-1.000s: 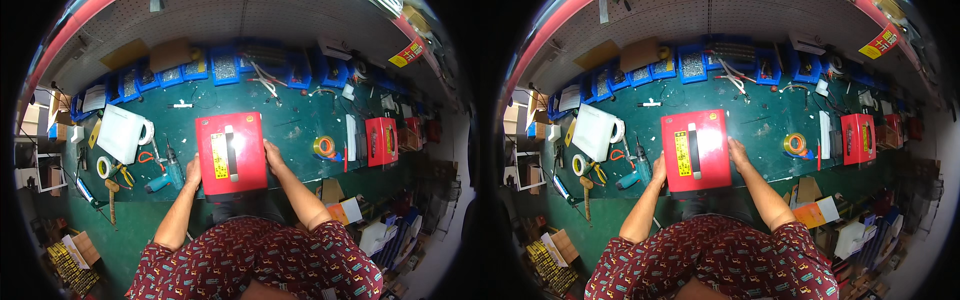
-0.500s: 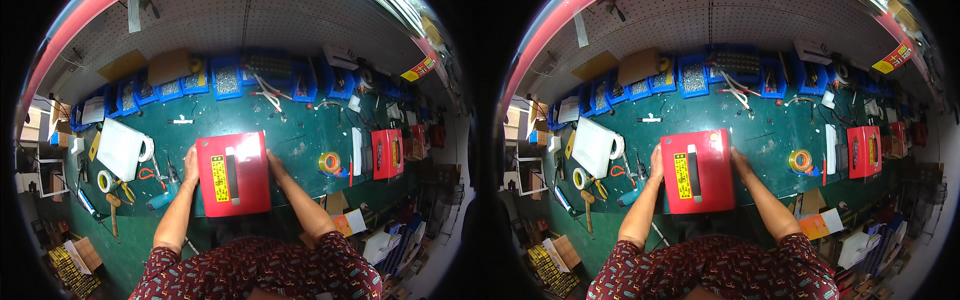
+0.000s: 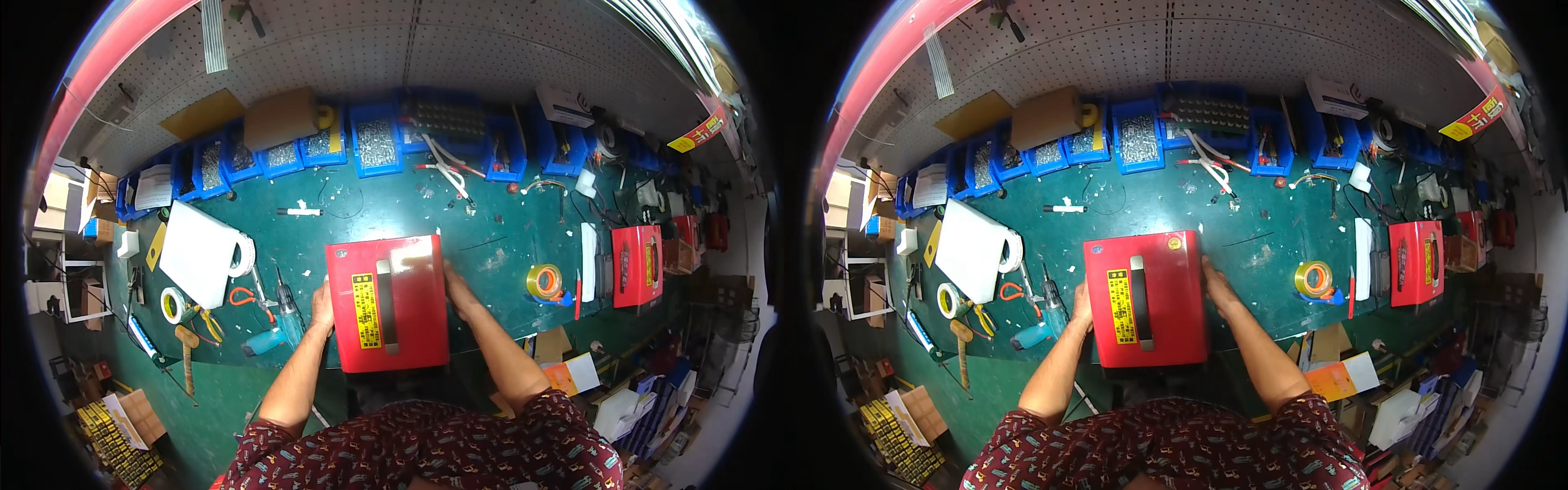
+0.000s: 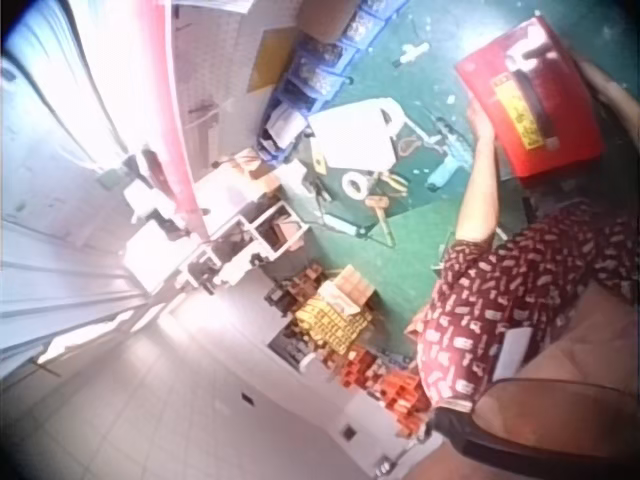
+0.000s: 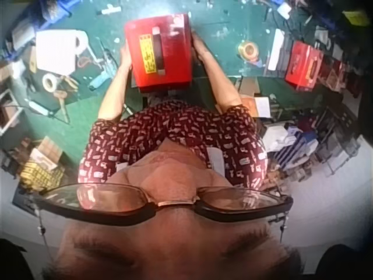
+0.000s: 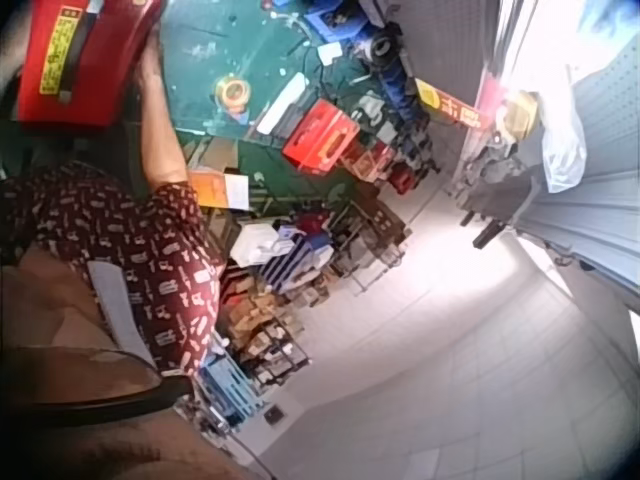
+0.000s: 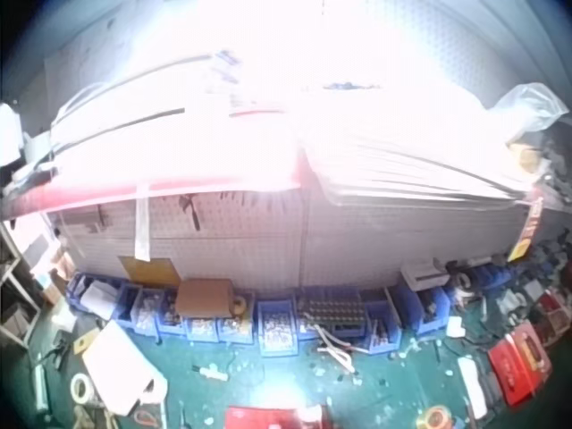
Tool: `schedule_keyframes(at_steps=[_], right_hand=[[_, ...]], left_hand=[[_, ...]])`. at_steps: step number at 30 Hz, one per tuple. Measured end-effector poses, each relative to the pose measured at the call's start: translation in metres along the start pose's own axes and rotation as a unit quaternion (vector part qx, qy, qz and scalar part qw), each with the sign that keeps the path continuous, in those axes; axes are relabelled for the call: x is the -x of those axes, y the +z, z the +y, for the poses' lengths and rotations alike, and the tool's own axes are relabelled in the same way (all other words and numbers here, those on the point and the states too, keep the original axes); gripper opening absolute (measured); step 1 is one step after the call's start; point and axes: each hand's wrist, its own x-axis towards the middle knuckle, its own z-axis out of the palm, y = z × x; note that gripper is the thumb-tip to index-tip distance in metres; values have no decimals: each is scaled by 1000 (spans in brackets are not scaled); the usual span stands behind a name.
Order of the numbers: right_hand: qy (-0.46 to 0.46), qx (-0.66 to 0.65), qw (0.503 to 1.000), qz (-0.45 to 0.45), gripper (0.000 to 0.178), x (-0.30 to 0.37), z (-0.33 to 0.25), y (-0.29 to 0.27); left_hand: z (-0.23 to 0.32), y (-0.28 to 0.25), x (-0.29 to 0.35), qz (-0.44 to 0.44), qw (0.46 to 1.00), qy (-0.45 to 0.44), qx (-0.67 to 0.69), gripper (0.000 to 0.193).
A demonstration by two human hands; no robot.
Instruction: The person uses a cordless drill to fasten screws into a red rectangular device on a workbench. They then open the device, connect a power adapter to a black internal unit, and place the unit back inside the casing.
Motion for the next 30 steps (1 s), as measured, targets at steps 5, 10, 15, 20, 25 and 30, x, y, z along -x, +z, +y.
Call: schedule_keyframes(at_steps=[5, 10, 15, 20, 25, 30], right_hand=[[-14, -59, 998, -30, 63, -12, 15, -5], [-1, -85, 994, -63, 59, -15, 19, -14], [-9, -153, 986, -66, 54, -7, 20, -5], [29, -245, 969, -29, 49, 10, -2, 18], [26, -212, 971, -108, 54, -19, 29, -18], [8, -180, 971, -155, 71, -10, 15, -18]], left_hand=[[26, 11, 21, -50, 993, -56, 94, 67], [34, 20, 35, -110, 979, -38, 165, 67], [37, 10, 31, -189, 967, -67, 157, 90], [-3, -10, 7, -231, 949, -61, 204, 94], [-10, -16, -2, -255, 938, -83, 219, 94], [-20, -22, -6, -266, 929, -86, 241, 95]])
